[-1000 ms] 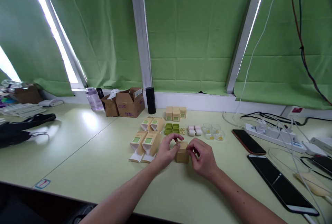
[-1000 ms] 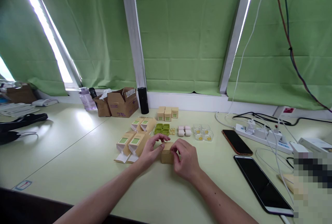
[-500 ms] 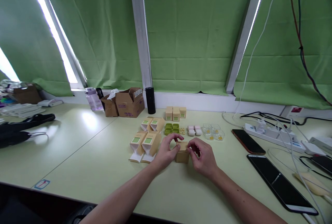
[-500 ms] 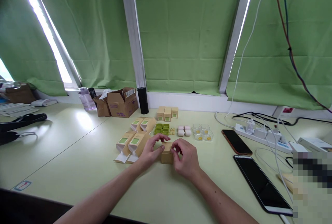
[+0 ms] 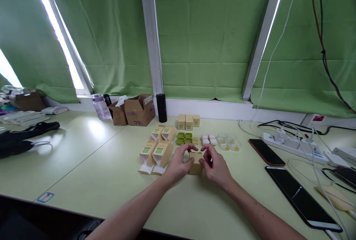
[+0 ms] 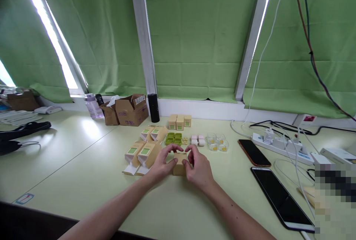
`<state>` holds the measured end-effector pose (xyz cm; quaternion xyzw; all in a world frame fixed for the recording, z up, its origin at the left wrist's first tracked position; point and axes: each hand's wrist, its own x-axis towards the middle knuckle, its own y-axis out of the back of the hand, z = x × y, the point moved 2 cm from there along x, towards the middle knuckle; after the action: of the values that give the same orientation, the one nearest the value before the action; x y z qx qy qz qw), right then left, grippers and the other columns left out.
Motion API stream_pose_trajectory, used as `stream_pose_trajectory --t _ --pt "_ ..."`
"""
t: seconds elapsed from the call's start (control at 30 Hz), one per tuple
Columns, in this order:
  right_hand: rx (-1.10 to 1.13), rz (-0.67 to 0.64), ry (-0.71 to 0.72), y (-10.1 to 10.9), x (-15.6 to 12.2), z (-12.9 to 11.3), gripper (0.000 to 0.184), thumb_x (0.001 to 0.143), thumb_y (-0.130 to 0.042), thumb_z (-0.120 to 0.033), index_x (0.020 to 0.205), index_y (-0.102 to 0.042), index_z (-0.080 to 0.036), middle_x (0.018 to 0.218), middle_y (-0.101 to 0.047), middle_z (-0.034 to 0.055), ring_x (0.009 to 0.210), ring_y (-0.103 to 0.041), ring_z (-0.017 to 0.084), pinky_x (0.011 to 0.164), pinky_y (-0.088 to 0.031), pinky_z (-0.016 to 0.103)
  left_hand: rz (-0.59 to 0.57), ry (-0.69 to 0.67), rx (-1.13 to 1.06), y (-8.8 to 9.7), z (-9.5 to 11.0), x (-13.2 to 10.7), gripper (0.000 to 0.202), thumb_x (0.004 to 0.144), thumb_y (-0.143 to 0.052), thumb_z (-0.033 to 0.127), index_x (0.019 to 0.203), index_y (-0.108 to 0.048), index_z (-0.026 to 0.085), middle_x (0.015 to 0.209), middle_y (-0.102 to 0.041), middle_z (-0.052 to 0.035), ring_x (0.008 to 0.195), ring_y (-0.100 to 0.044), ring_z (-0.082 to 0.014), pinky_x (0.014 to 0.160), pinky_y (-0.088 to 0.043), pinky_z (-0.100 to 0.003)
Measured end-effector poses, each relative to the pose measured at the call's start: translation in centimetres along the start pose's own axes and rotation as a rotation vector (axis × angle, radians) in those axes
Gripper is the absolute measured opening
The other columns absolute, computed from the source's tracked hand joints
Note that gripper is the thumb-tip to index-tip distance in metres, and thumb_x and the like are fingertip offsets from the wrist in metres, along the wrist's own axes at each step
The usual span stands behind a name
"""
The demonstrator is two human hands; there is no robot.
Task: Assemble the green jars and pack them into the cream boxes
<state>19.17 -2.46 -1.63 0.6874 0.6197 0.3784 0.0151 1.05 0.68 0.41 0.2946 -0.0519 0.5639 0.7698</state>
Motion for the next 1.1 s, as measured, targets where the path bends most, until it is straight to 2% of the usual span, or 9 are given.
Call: stream_pose_trajectory --t 0.2,0.37,0.47,0.6,0.67,0.77,0.9,1.0,1.1 --pt "-0.060 -0.111 0.101 1.0 0.2 -0.4 0.038 0.080 -0.062 -0.019 0.114 -0.046 -0.027 0.071 -0.048 -0.0083 0.058 -0.049 0.015 0.055 -0.034 0.025 0.009 -0.023 0.002 0.2 -0.1 0.1 0.035 0.076 -0.060 0.020 0.110 -0.068 0.024 0.115 -0.071 -0.0055 0.109 -0.061 -0.0278 0.103 -0.043 -0.043" --pt "-0.179 -0.155 0.110 1.8 0.3 -0.6 0.049 0.075 -0.062 -0.016 0.119 -0.043 -0.028 0.073 -0.050 -0.0088 0.060 -0.051 0.015 0.057 -0.032 0.025 0.038 -0.037 0.006 0.4 -0.1 0.3 0.028 0.082 -0.057 0.023 0.108 -0.068 0.023 0.112 -0.071 -0.0057 0.101 -0.062 -0.0251 0.097 -0.045 -0.041" --pt "-0.217 -0.120 0.091 1.7 0.5 -0.1 0.046 0.077 -0.060 -0.017 0.118 -0.044 -0.028 0.072 -0.052 -0.0085 0.060 -0.054 0.016 0.057 -0.032 0.025 0.077 -0.028 -0.004 0.4 -0.2 0.4 0.024 0.084 -0.056 0.021 0.104 -0.068 0.022 0.108 -0.072 -0.0056 0.091 -0.062 -0.0222 0.090 -0.048 -0.038" --pt "-0.265 -0.018 -0.002 1.6 0.8 0.9 0.030 0.086 -0.054 -0.022 0.114 -0.045 -0.027 0.068 -0.056 -0.0075 0.058 -0.056 0.018 0.055 -0.031 0.026 0.125 -0.008 0.004 0.4 -0.6 0.7 0.023 0.083 -0.055 0.017 0.102 -0.067 0.021 0.106 -0.072 -0.0056 0.083 -0.061 -0.0197 0.083 -0.048 -0.036" --pt "-0.242 0.006 -0.024 1.6 0.9 1.1 0.024 0.090 -0.053 -0.025 0.113 -0.046 -0.027 0.067 -0.056 -0.0072 0.057 -0.056 0.018 0.055 -0.033 0.027 0.162 -0.003 0.027 0.4 -0.8 0.8 0.023 0.083 -0.056 0.017 0.102 -0.067 0.021 0.103 -0.072 -0.0058 0.085 -0.062 -0.0204 0.084 -0.047 -0.036" --pt "-0.147 -0.022 0.031 1.6 0.7 0.7 0.024 0.091 -0.054 -0.026 0.113 -0.046 -0.026 0.068 -0.053 -0.0075 0.056 -0.054 0.017 0.056 -0.036 0.026 0.179 0.009 -0.020 0.4 -1.1 0.9 0.024 0.084 -0.055 0.016 0.106 -0.065 0.021 0.106 -0.072 -0.0071 0.093 -0.065 -0.0224 0.089 -0.048 -0.039" --pt "-0.172 -0.096 0.122 1.3 0.1 -0.1 0.037 0.087 -0.062 -0.027 0.120 -0.045 -0.026 0.071 -0.052 -0.0075 0.059 -0.053 0.016 0.059 -0.036 0.026 0.120 0.015 -0.201 0.0 -1.5 1.0 0.033 0.081 -0.054 0.013 0.112 -0.062 0.021 0.117 -0.071 -0.0090 0.108 -0.068 -0.0252 0.096 -0.051 -0.040" --pt "-0.223 -0.128 0.131 1.1 -0.1 -0.3 0.043 0.083 -0.062 -0.023 0.122 -0.044 -0.026 0.072 -0.054 -0.0073 0.061 -0.054 0.016 0.059 -0.034 0.026 0.098 -0.002 -0.220 -0.2 -1.8 1.1 0.037 0.078 -0.052 0.009 0.111 -0.063 0.020 0.117 -0.071 -0.0086 0.108 -0.067 -0.0237 0.099 -0.052 -0.039" --pt "-0.237 -0.106 0.097 1.3 0.1 -0.1 0.043 0.081 -0.058 -0.020 0.121 -0.044 -0.027 0.072 -0.055 -0.0072 0.061 -0.056 0.017 0.059 -0.034 0.026 0.121 -0.010 -0.156 -0.2 -2.0 1.2 0.040 0.075 -0.049 0.005 0.109 -0.064 0.020 0.115 -0.072 -0.0079 0.101 -0.066 -0.0208 0.095 -0.052 -0.037"
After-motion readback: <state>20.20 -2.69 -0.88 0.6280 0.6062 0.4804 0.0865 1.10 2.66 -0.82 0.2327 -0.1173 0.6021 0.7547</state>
